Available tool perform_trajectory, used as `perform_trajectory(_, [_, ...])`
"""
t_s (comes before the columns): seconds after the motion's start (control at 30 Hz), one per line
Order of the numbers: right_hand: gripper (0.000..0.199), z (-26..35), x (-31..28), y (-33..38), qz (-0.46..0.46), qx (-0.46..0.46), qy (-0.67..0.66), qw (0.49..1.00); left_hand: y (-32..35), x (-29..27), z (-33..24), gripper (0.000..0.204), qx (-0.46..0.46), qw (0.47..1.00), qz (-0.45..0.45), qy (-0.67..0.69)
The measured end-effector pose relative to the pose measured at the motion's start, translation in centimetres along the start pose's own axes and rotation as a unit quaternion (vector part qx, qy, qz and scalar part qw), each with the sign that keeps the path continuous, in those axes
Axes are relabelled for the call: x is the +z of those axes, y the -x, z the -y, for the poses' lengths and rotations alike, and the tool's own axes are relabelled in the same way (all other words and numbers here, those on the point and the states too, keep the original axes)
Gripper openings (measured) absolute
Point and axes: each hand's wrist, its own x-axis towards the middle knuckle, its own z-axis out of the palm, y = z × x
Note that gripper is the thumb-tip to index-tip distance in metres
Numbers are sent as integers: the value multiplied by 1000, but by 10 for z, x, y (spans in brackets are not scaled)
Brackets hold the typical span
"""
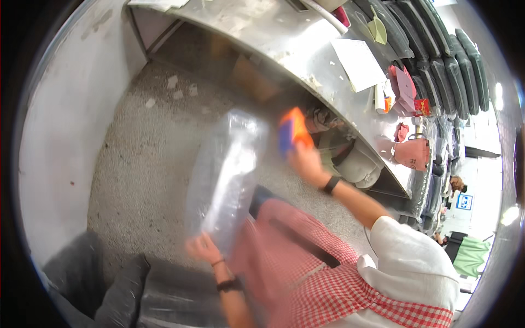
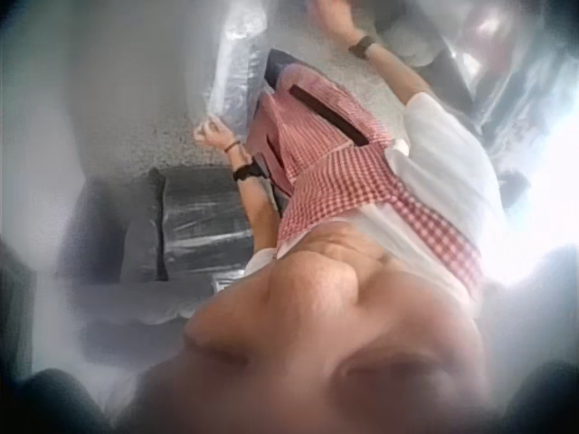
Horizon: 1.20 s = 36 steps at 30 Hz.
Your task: The person packages items into large plastic bags by placing them inside, applying labels, and using a blue tape dispenser to seal the bags.
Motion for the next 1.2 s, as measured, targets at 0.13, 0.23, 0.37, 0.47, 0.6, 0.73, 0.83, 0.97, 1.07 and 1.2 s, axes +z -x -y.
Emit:
perform_trajectory(0.13, [21,-108,-70,-166,-294,-85,47,951,13,-7,-44,29,-88,994,21,58])
perform_trajectory(0.23, [25,-141,-81,-275,-182,-6,83,980,36,-15,-25,43,-174,979,-44,101])
perform_trajectory(0.37, [29,-80,-62,-299,-245,-75,141,956,76,-34,-56,58,-488,798,-46,351])
perform_trajectory(0.47, [36,17,-16,-242,60,-264,-139,952,77,-33,-96,62,-580,663,-42,472])
perform_trajectory(0.6, [78,60,22,-205,298,-171,-139,929,90,15,-47,41,-492,733,-69,464])
perform_trajectory(0.73, [87,45,31,-224,310,-95,-253,912,85,45,51,17,-301,937,-83,160])
perform_trajectory(0.83, [96,-12,40,-220,345,10,-340,875,0,46,12,16,-322,933,-146,66])
perform_trajectory(0.97, [87,-71,27,-219,332,168,-518,770,-167,-22,-146,20,-251,923,-83,280])
perform_trajectory(1.07, [61,-81,-20,-223,324,162,-671,648,-273,-98,-277,15,-138,948,12,285])
perform_trajectory(1.2, [60,-75,-118,-225,284,50,-759,584,-375,-172,-418,11,58,946,35,318])
